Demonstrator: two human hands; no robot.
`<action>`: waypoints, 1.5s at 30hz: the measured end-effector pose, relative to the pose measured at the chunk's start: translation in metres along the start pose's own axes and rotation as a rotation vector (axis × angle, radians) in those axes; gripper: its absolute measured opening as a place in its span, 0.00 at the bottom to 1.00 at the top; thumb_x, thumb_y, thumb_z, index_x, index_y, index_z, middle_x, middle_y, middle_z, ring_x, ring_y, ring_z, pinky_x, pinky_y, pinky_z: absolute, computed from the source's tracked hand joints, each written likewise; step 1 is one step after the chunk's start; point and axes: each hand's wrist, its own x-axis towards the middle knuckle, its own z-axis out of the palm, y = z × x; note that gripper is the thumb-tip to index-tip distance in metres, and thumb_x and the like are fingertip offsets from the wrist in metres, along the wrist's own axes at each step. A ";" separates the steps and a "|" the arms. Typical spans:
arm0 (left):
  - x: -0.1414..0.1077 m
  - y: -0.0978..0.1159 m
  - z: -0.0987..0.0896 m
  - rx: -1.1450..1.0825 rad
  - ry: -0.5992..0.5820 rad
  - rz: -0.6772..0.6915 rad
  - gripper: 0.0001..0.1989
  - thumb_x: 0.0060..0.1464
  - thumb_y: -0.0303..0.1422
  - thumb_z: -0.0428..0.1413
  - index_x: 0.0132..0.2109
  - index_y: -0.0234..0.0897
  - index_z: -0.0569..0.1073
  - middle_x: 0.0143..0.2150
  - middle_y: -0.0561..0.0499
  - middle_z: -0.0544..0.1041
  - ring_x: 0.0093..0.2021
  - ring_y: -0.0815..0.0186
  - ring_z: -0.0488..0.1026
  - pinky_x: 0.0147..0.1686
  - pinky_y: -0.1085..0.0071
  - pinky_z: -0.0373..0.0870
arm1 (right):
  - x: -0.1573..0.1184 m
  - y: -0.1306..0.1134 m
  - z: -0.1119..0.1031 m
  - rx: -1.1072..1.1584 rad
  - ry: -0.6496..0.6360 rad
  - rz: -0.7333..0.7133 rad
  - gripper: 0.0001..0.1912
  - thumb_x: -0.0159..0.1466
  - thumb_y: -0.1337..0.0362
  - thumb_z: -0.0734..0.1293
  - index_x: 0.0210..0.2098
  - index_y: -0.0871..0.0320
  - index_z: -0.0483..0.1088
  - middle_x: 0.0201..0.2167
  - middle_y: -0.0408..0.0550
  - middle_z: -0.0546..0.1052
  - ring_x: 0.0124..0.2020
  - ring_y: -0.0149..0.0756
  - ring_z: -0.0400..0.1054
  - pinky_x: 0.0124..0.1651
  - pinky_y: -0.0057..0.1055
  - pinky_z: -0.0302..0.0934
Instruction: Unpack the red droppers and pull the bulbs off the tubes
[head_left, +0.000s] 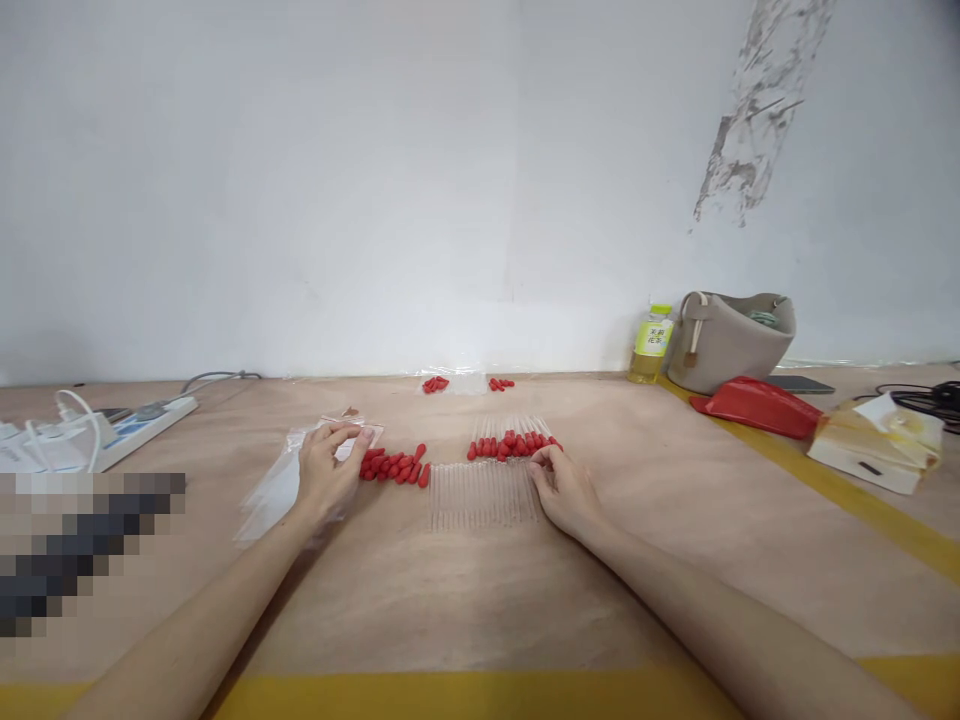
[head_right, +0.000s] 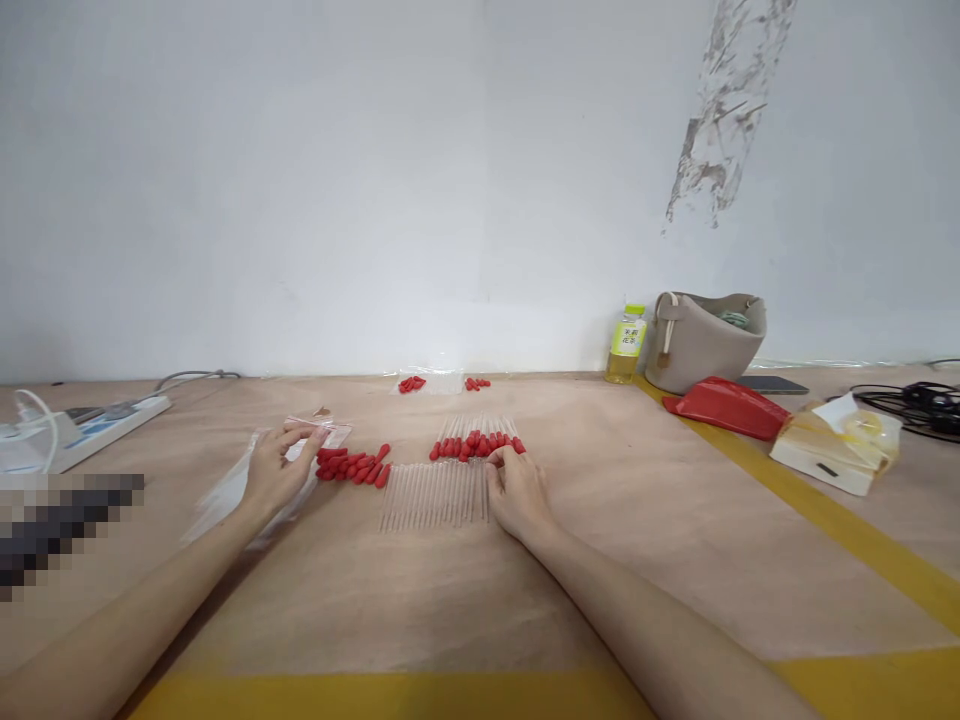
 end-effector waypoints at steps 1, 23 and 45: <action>0.001 0.004 -0.001 -0.002 0.036 0.023 0.13 0.50 0.42 0.50 0.30 0.38 0.74 0.34 0.50 0.74 0.40 0.62 0.69 0.47 0.64 0.59 | 0.000 0.000 -0.001 -0.007 0.000 0.014 0.05 0.58 0.67 0.56 0.31 0.57 0.63 0.31 0.46 0.72 0.35 0.35 0.64 0.39 0.31 0.55; 0.013 0.149 0.118 0.073 -0.595 0.084 0.17 0.46 0.45 0.53 0.24 0.35 0.73 0.35 0.40 0.71 0.43 0.53 0.64 0.42 0.59 0.57 | 0.001 0.002 -0.009 0.001 -0.069 0.119 0.07 0.60 0.66 0.56 0.34 0.56 0.65 0.36 0.45 0.73 0.41 0.38 0.63 0.43 0.37 0.48; -0.051 0.081 0.015 -0.221 -0.381 0.451 0.04 0.54 0.33 0.51 0.34 0.38 0.67 0.33 0.51 0.72 0.39 0.64 0.65 0.42 0.64 0.58 | -0.013 -0.027 -0.015 -0.115 0.131 -0.616 0.18 0.60 0.59 0.61 0.49 0.54 0.65 0.38 0.48 0.74 0.43 0.37 0.63 0.53 0.43 0.46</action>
